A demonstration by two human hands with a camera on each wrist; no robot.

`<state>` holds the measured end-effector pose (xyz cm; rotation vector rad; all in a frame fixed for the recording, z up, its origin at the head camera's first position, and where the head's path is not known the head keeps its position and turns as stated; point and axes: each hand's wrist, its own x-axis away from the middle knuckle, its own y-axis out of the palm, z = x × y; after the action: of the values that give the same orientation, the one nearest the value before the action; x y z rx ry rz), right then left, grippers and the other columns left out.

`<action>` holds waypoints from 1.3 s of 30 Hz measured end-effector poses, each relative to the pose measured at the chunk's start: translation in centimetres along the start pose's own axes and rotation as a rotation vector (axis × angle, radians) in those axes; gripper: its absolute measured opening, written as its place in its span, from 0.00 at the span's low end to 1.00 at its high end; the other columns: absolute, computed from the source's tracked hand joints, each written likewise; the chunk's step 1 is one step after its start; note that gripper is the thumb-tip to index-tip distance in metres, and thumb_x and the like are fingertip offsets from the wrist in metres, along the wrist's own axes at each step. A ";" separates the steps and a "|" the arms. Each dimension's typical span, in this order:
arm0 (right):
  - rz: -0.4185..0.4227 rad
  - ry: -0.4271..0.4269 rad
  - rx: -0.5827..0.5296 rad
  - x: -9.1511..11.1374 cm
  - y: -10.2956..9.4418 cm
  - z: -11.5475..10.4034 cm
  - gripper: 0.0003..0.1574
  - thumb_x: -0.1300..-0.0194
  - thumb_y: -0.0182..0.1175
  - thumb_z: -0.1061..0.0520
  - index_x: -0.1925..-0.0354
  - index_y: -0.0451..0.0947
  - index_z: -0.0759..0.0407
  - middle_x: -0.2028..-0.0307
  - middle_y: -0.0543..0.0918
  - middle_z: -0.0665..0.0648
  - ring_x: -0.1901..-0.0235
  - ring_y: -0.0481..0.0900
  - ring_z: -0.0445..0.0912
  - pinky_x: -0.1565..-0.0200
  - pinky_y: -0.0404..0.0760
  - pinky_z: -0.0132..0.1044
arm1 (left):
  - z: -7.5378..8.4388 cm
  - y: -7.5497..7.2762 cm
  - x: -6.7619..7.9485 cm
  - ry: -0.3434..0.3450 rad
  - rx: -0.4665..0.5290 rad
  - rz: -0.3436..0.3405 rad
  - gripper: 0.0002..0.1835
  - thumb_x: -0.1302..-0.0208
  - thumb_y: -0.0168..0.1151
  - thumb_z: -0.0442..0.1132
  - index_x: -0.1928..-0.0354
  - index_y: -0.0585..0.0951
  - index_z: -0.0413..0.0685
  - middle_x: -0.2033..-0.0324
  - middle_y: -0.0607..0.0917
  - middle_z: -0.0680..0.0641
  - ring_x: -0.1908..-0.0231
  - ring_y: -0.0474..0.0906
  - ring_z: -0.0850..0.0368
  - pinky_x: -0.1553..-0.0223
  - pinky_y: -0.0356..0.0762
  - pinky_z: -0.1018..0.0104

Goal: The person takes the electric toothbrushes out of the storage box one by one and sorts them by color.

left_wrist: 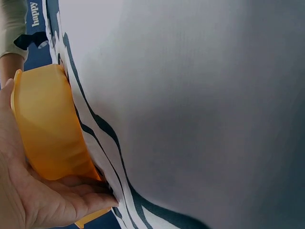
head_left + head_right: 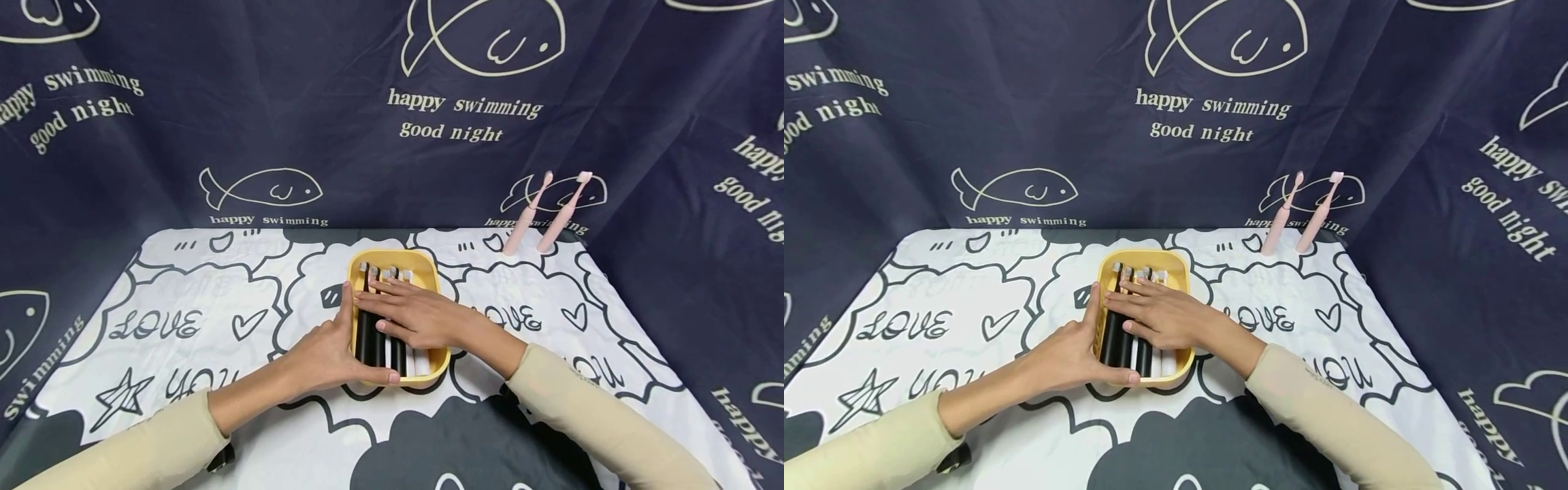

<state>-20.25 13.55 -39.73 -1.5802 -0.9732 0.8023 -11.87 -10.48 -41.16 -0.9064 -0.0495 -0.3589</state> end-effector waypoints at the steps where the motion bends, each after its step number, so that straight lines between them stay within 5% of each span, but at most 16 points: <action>1: -0.001 -0.002 0.004 -0.1 0.0 0.0 0.36 0.06 0.45 0.45 0.10 0.62 0.52 0.12 0.66 0.53 0.09 0.56 0.57 0.10 0.53 0.57 | 0.0 0.0 0.0 -0.001 0.001 0.000 0.97 0.62 0.78 0.90 0.11 0.20 0.58 0.26 0.79 0.25 0.33 0.85 0.39 0.33 0.84 0.43; 10: 0.071 0.022 0.007 -0.5 0.3 0.0 0.30 0.08 0.49 0.40 0.20 0.75 0.50 0.24 0.81 0.50 0.19 0.72 0.54 0.14 0.64 0.54 | -0.1 0.1 -0.1 -0.001 0.009 0.006 0.98 0.63 0.78 0.91 0.11 0.18 0.60 0.29 0.83 0.26 0.39 0.87 0.44 0.36 0.85 0.45; 19: 0.040 0.021 0.102 -0.5 0.2 -0.2 0.30 0.09 0.49 0.35 0.19 0.76 0.38 0.22 0.78 0.49 0.22 0.71 0.57 0.17 0.65 0.59 | 0.0 0.0 -0.1 -0.016 -0.009 0.005 0.97 0.62 0.78 0.91 0.09 0.22 0.56 0.27 0.79 0.24 0.34 0.85 0.38 0.36 0.85 0.43; 29: 0.089 0.036 0.065 -0.5 0.5 -0.2 0.20 0.11 0.51 0.36 0.38 0.83 0.39 0.32 0.85 0.44 0.24 0.70 0.56 0.16 0.62 0.58 | 0.0 0.1 -0.2 -0.018 0.014 0.017 0.99 0.65 0.80 0.90 0.09 0.22 0.56 0.36 0.87 0.31 0.48 0.86 0.51 0.43 0.85 0.49; 34: 0.120 0.070 0.037 -0.4 0.6 -0.3 0.17 0.16 0.58 0.38 0.40 0.83 0.41 0.38 0.87 0.45 0.25 0.71 0.57 0.13 0.56 0.63 | 0.0 0.2 -0.2 -0.007 0.011 0.024 0.99 0.65 0.80 0.90 0.09 0.22 0.54 0.37 0.88 0.31 0.47 0.86 0.50 0.41 0.85 0.48; 39: 0.129 0.083 0.041 -0.6 0.6 -0.2 0.16 0.15 0.58 0.41 0.40 0.83 0.44 0.39 0.88 0.47 0.26 0.73 0.56 0.17 0.65 0.63 | 0.0 0.2 -0.2 -0.007 0.006 0.026 0.99 0.64 0.80 0.89 0.09 0.23 0.53 0.33 0.85 0.28 0.42 0.87 0.47 0.39 0.85 0.46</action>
<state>-20.24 12.86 -40.27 -1.6404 -0.7967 0.8332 -11.97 -10.36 -41.34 -0.9012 -0.0451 -0.3312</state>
